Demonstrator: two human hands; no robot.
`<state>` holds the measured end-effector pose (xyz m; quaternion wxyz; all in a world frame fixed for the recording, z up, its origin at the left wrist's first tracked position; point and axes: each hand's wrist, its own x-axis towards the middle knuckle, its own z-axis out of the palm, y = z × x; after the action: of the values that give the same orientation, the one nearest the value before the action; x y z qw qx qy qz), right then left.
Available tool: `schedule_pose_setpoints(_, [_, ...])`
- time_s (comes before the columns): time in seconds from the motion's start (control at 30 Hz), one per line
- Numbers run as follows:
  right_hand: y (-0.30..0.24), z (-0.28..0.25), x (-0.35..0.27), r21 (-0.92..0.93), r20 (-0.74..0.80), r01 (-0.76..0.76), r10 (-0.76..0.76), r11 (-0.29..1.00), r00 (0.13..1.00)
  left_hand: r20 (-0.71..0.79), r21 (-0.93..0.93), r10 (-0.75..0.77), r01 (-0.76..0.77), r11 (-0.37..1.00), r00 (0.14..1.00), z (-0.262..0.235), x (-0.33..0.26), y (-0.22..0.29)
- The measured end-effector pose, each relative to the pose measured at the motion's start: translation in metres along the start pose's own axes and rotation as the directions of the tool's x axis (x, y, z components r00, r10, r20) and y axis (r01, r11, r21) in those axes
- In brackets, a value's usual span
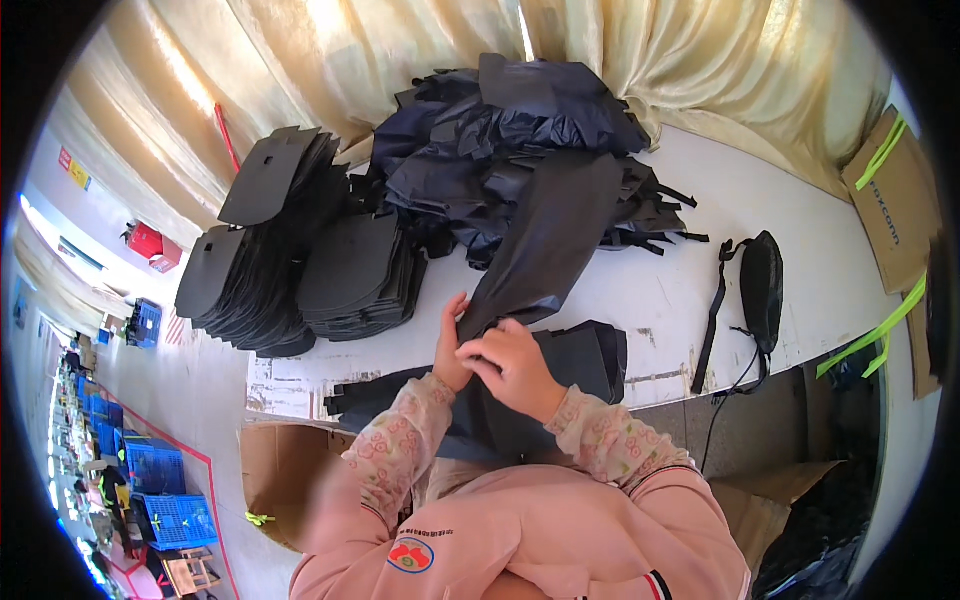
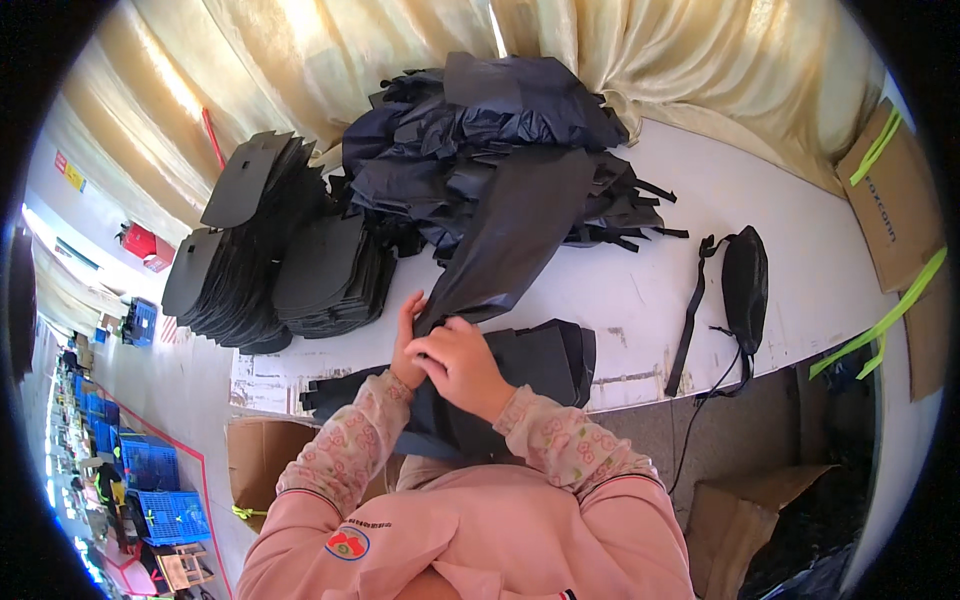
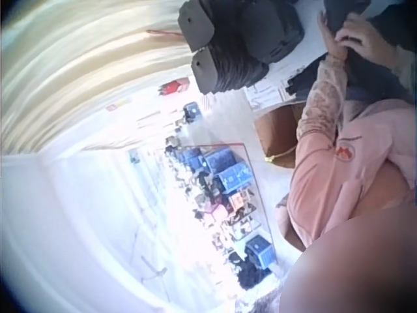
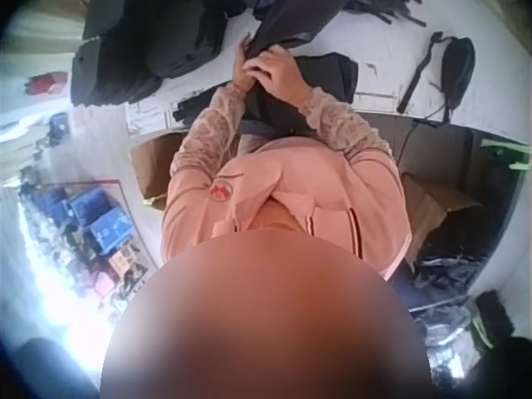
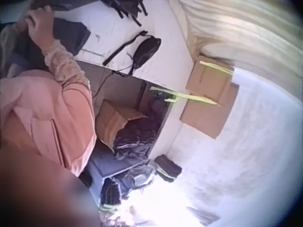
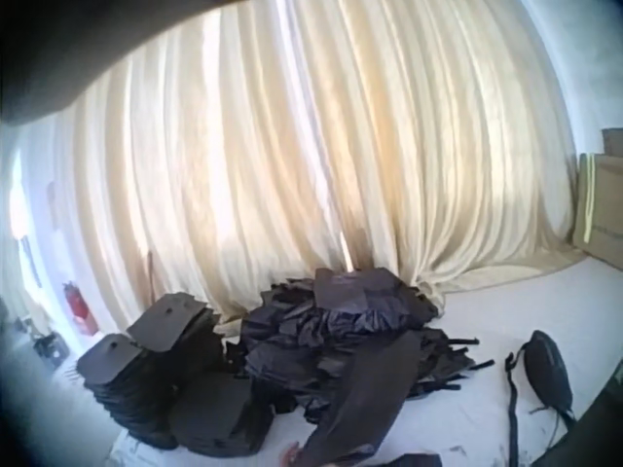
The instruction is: Checking and sorting black bags on a table.
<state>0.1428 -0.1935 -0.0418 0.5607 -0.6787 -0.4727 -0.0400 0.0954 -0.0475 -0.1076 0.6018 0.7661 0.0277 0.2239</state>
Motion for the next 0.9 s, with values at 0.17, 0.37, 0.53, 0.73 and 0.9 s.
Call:
schedule_pose_setpoints(0.17, [-0.024, -0.011, 0.001, 0.073, -0.031, -0.006, 0.009, 0.997, 0.999, 0.035, 0.117, 0.124, -0.127, 0.985, 0.992, -0.010, 0.007, -0.003])
schedule_pose_setpoints(0.37, [-0.024, -0.049, 0.014, 0.791, 0.003, -0.321, 0.521, 0.521, 0.853, -0.015, 0.288, 0.279, -0.263, 0.921, 0.960, -0.011, 0.024, 0.048])
schedule_pose_setpoints(0.53, [-0.027, -0.065, 0.020, 0.831, -0.088, -0.232, 0.532, 0.506, 0.842, 0.092, 0.330, 0.371, -0.380, 0.864, 0.924, -0.015, 0.034, 0.053])
schedule_pose_setpoints(0.73, [-0.046, -0.076, 0.019, -0.357, -0.072, 0.192, -0.232, 0.914, 0.970, 0.086, 0.117, 0.267, -0.276, 0.954, 0.960, -0.009, 0.039, 0.063])
schedule_pose_setpoints(0.9, [-0.049, -0.074, 0.027, -0.540, 0.138, 0.289, -0.255, 0.791, 0.957, 0.058, 0.210, 0.196, -0.204, 0.956, 0.979, -0.005, 0.037, 0.073])
